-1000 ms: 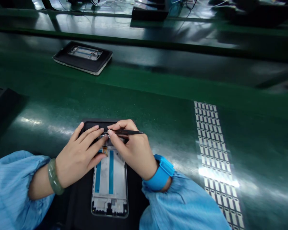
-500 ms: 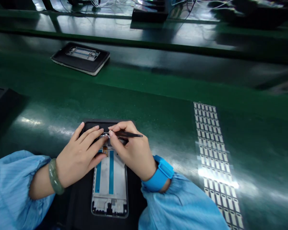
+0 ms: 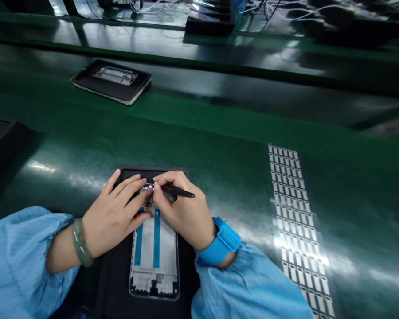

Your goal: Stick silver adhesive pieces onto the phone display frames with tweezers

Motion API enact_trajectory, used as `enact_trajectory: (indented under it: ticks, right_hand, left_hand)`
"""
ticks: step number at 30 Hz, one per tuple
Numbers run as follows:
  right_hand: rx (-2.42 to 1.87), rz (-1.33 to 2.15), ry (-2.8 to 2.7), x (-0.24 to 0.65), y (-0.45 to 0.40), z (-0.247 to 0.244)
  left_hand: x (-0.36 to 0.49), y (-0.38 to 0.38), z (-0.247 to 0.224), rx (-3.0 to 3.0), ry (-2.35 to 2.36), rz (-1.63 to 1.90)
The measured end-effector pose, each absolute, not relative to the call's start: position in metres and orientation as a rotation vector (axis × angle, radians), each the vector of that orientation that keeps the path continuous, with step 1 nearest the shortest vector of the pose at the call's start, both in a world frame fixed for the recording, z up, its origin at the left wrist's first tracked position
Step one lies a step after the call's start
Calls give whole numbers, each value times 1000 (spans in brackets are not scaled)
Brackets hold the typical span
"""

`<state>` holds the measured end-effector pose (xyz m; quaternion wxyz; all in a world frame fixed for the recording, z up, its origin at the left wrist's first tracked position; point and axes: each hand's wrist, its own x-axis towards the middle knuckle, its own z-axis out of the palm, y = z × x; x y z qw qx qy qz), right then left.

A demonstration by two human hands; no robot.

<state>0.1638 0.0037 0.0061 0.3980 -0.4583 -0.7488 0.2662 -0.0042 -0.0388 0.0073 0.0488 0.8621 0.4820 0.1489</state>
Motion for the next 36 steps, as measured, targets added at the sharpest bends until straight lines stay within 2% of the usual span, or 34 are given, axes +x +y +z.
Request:
enact_trajectory:
  ticks: [12,21,29,36]
  right_hand:
    - [-1204,332,-2166,153,3,16]
    - [-1270,868,-1708,166,9,5]
    - [-1205,817,-1797,163,9,4]
    - [-1193,629,-1923,160,9,8]
  left_hand:
    - [-5,-38,5,2631,1469,468]
    - [-5,-39,7,2619,1469,440]
    - [-5,-40,7,2614,1468,453]
    - [-4,-39,8,2614,1472,432]
